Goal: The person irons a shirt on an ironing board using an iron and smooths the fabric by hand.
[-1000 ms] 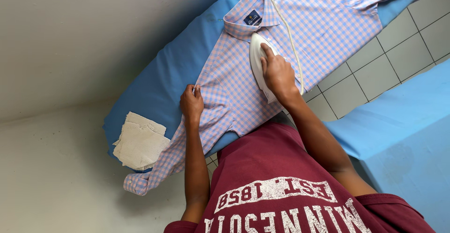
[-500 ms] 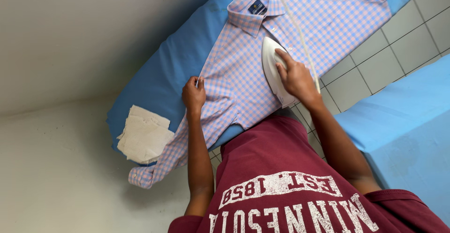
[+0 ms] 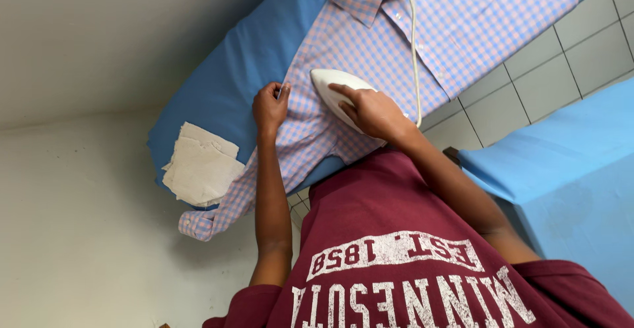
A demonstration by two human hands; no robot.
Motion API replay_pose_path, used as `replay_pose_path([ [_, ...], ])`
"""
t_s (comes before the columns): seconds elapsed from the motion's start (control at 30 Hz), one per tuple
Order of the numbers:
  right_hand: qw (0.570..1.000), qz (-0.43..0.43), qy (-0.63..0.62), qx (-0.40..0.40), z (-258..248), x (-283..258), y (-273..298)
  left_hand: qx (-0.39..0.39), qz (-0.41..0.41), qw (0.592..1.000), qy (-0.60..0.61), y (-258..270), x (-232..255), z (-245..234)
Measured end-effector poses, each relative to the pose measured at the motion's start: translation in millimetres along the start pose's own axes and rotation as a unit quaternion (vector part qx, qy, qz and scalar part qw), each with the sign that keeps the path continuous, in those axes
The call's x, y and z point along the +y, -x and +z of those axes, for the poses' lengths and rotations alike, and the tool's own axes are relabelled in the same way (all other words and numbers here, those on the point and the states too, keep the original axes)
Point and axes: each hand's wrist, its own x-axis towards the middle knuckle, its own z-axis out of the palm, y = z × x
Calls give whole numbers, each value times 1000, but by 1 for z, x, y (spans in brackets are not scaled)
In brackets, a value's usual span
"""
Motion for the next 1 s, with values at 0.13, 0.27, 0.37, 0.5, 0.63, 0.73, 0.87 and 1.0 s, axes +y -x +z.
replay_pose_path([
  [0.13, 993, -65, 53, -80, 0, 9, 29, 11, 23, 999, -32, 2, 0, 3],
  [0.27, 990, -17, 69, -121, 1, 28, 53, -12, -17, 999, -26, 2, 2, 0],
  [0.37, 989, -55, 61, -123, 6, 37, 62, -13, -13, 999, -36, 1, 2, 0],
  [0.5, 979, -47, 84, -182, 16, 35, 68, -21, 3, 1000, -6, -6, -2, -1],
  [0.63, 980, -88, 77, -161, 27, 34, 80, 4, 46, 999, -10, -13, -9, 3],
  [0.73, 970, -49, 118, -206, 34, 36, 88, -17, 12, 1000, -2, -14, -13, 6],
  [0.87, 974, -83, 109, -180, 41, 45, 98, 2, 28, 1000, -1, -11, -10, 8],
  [1.0, 965, -112, 113, -208, 47, 54, 111, 48, 23, 997, -48, -3, 3, 12],
])
